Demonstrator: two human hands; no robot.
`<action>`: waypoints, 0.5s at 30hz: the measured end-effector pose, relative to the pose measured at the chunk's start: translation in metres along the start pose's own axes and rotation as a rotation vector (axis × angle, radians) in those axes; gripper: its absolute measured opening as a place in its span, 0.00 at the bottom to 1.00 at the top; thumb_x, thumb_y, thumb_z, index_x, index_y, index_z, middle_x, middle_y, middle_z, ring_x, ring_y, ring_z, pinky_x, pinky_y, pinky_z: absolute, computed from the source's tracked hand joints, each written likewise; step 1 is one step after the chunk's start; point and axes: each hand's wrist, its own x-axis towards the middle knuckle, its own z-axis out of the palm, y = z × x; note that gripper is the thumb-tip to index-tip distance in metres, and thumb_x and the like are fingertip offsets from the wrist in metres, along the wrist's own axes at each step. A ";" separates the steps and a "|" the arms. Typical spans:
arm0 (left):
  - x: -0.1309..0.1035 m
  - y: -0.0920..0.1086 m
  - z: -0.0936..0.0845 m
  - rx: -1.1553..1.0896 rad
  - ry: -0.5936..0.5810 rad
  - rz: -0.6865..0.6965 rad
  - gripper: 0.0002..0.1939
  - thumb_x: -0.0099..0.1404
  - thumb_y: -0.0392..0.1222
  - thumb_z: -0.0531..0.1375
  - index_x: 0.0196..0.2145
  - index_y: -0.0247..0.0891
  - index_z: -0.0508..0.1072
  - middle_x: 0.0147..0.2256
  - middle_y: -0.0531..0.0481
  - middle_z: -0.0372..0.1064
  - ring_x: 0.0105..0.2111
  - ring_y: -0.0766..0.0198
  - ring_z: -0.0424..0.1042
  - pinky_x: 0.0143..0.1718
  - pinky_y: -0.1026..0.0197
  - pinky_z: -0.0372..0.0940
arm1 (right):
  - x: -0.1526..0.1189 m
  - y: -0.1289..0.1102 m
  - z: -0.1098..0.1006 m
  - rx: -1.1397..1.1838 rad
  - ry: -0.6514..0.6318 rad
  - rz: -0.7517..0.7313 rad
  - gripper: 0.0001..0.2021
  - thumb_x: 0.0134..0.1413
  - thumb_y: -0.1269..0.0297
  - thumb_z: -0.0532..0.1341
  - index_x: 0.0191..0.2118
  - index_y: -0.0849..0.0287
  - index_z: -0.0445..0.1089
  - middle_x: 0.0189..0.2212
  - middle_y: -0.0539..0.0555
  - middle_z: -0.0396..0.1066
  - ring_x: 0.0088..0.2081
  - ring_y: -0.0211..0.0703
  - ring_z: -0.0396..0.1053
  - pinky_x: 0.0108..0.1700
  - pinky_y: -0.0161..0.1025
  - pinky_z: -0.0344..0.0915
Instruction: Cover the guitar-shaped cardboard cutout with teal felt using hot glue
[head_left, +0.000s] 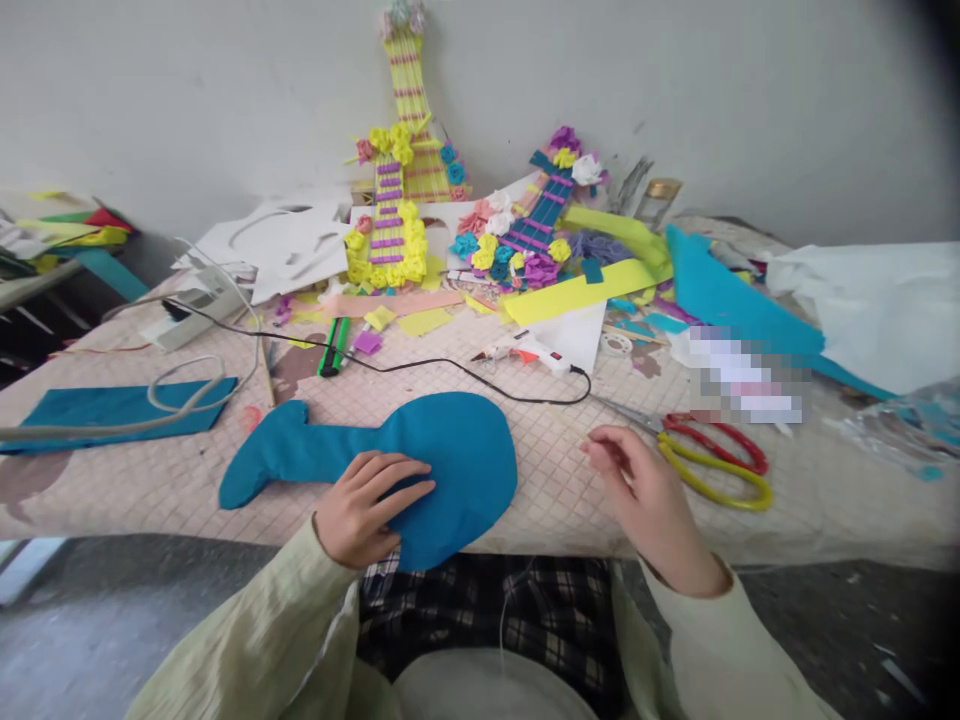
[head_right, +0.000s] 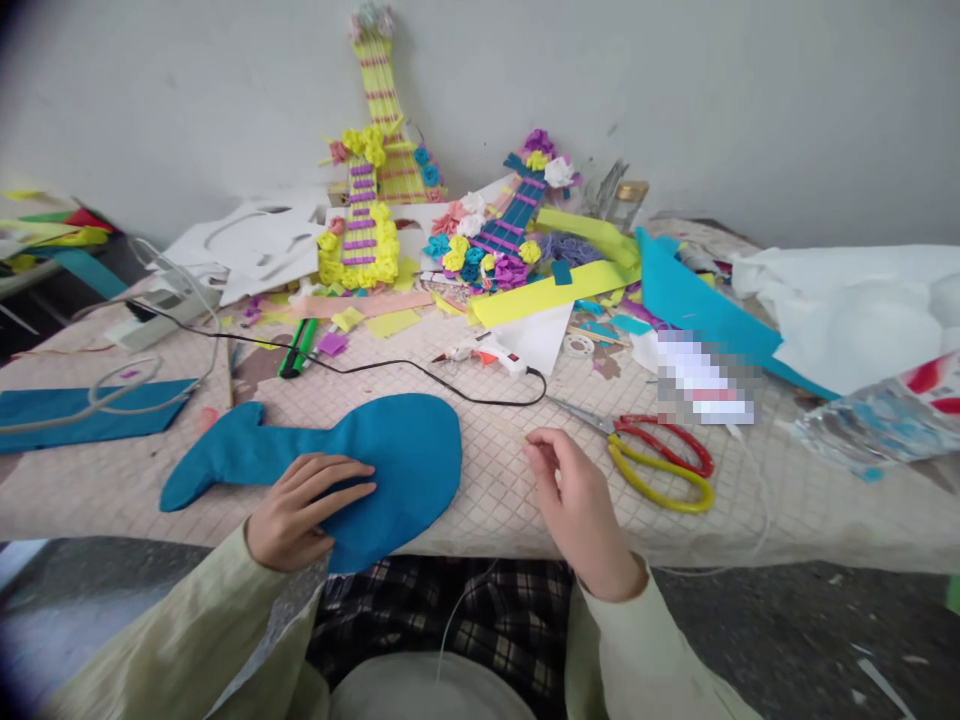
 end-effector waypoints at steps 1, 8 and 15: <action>0.003 0.001 -0.004 -0.016 0.043 0.007 0.19 0.58 0.34 0.47 0.46 0.39 0.68 0.43 0.42 0.69 0.45 0.54 0.66 0.43 0.50 0.61 | -0.005 -0.008 -0.003 0.076 0.005 0.032 0.06 0.55 0.64 0.53 0.38 0.57 0.62 0.29 0.52 0.68 0.30 0.39 0.67 0.32 0.38 0.65; 0.035 0.012 -0.025 -0.069 0.325 -0.082 0.14 0.62 0.40 0.53 0.44 0.37 0.69 0.41 0.42 0.71 0.43 0.54 0.68 0.41 0.53 0.65 | -0.033 -0.070 -0.003 0.202 0.133 -0.043 0.09 0.52 0.69 0.57 0.40 0.52 0.63 0.30 0.50 0.68 0.28 0.37 0.66 0.26 0.32 0.64; 0.054 0.029 -0.029 -0.128 0.449 -0.152 0.13 0.62 0.33 0.51 0.42 0.36 0.71 0.39 0.42 0.72 0.40 0.55 0.69 0.40 0.53 0.65 | -0.023 -0.091 0.002 0.105 0.179 -0.306 0.13 0.50 0.75 0.57 0.41 0.53 0.62 0.26 0.50 0.67 0.23 0.36 0.62 0.25 0.34 0.61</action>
